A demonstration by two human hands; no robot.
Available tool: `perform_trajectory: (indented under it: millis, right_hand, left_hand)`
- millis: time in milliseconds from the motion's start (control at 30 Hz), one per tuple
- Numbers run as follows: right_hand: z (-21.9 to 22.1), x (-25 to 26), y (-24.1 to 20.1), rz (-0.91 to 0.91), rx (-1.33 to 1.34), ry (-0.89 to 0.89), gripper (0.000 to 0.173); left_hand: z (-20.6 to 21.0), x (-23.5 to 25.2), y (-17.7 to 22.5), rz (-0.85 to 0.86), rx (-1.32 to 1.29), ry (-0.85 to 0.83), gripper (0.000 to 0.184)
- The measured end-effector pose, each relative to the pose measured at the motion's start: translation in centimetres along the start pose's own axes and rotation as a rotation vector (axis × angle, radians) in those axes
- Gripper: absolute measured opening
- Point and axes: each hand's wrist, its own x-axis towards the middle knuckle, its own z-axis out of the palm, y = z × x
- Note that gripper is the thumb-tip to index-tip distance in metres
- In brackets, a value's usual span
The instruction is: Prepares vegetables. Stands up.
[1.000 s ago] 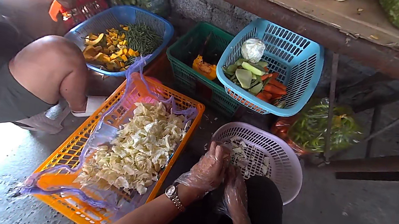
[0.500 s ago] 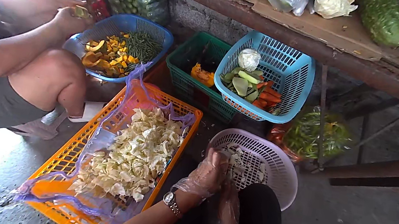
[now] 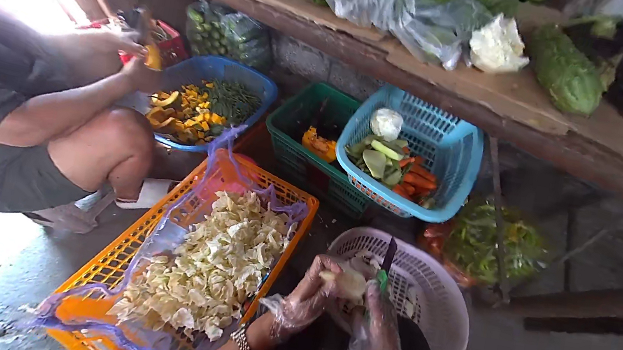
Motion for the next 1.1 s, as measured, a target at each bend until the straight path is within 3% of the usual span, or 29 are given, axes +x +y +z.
perform_trajectory:
  millis: [133, 200, 267, 333, 367, 433, 533, 733, 867, 1000, 1100]
  right_hand:
    - [3.7, 0.7, -2.0, -0.015, 0.063, -0.234, 0.037]
    - [6.6, 0.9, -2.2, 0.017, 0.128, -0.359, 0.035]
    - [10.0, 1.3, -1.2, 0.086, 0.097, -0.415, 0.038]
    - [13.6, 1.3, 0.1, 0.177, 0.103, -0.463, 0.041]
    - [15.3, 1.2, 0.7, 0.216, 0.102, -0.468, 0.041]
    - [18.4, 0.9, 1.8, 0.296, 0.07, -0.453, 0.041]
    - [20.7, -0.2, 4.2, 0.35, -0.032, -0.463, 0.043]
    - [20.7, -0.7, 6.2, 0.125, -0.102, -0.539, 0.043]
    - [19.7, -0.5, 6.3, -0.015, -0.161, -0.59, 0.046]
    - [18.9, -0.5, 6.7, -0.065, -0.214, -0.666, 0.053]
    - [18.8, -0.8, 6.5, -0.162, -0.333, -0.688, 0.051]
  left_hand:
    - [-3.0, -1.9, 3.0, 0.059, 0.01, -0.025, 0.028]
    - [-5.1, -3.3, 4.4, 0.088, 0.015, 0.06, 0.039]
    - [-7.2, -4.8, 5.4, 0.106, 0.017, 0.24, 0.065]
    - [-8.8, -6.4, 6.4, 0.024, 0.08, 0.527, 0.092]
    - [-9.4, -7.2, 6.8, -0.056, 0.134, 0.662, 0.095]
    - [-10.4, -8.7, 7.4, -0.211, 0.193, 0.831, 0.078]
    - [-11.1, -11.3, 6.8, -0.238, 0.222, 0.901, 0.06]
    - [-11.7, -12.6, 6.3, -0.254, 0.101, 1.008, 0.036]
    - [-13.2, -12.0, 6.5, -0.222, -0.099, 1.017, 0.039]
    - [-14.1, -11.9, 7.0, -0.141, -0.145, 0.988, 0.036]
    - [-13.8, -11.4, 7.4, -0.181, -0.12, 1.078, 0.041]
